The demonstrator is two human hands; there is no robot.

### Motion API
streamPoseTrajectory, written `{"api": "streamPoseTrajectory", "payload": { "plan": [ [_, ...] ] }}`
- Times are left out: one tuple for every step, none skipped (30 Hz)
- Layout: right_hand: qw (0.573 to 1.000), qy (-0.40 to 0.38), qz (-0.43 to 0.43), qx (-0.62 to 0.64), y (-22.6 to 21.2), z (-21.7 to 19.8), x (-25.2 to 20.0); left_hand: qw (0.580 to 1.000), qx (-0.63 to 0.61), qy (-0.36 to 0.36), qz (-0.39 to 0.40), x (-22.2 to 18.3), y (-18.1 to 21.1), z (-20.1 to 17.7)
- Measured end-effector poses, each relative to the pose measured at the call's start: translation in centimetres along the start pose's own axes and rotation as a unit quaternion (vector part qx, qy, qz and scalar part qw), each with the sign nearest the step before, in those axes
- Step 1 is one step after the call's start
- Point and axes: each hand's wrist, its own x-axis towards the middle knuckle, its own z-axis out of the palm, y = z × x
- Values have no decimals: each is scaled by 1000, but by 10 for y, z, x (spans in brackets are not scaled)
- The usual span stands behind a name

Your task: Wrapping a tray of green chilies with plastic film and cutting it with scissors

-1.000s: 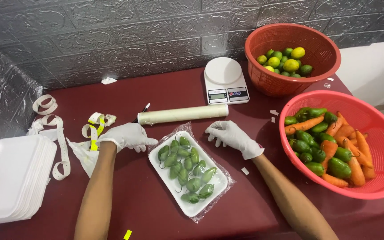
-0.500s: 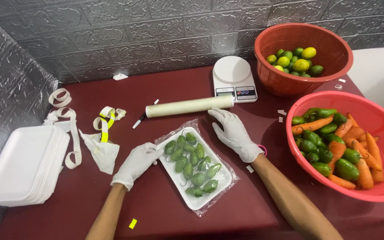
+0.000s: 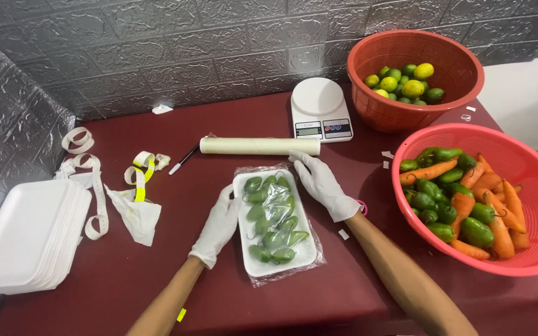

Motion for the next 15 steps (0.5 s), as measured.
{"api": "streamPoseTrajectory", "payload": {
  "plan": [
    [1000, 1, 1, 0, -1, 0, 0, 1000, 1, -1, 0, 7, -3, 3],
    [999, 5, 40, 36, -2, -2, 0, 1000, -16, -6, 11, 15, -5, 7],
    [994, 9, 78, 72, -3, -3, 0, 999, -32, -10, 22, 23, -8, 11],
    [994, 11, 79, 70, -3, -6, 1, 999, -33, -13, 23, 29, -6, 11],
    [986, 3, 108, 127, -2, -9, 2, 999, -7, -26, 41, 35, -5, 11],
    [973, -4, 136, 185, -3, -12, 4, 997, 20, -38, 60, 41, -3, 11],
    [974, -2, 137, 183, -5, -14, 6, 997, 19, -40, 61, 42, 0, 12],
    [955, 4, 186, 231, -7, -15, 8, 995, 45, -70, 64, 42, 3, 12],
    [931, 10, 235, 278, -10, -14, 10, 990, 70, -99, 67, 42, 5, 11],
    [931, 11, 235, 278, -7, -15, 9, 990, 71, -100, 67, 42, 5, 10],
    [923, -24, 251, 290, -5, -14, 8, 987, 62, -133, 58, 43, 6, 8],
    [914, -59, 267, 300, -2, -14, 7, 983, 53, -167, 47, 43, 6, 7],
    [914, -59, 267, 300, -13, -14, 5, 983, 54, -168, 47, 30, 18, 4],
    [910, -87, 285, 288, -24, -14, 1, 978, 58, -189, 64, 17, 30, 2],
    [905, -115, 302, 276, -34, -13, -2, 972, 63, -210, 81, 4, 41, -1]
  ]
}}
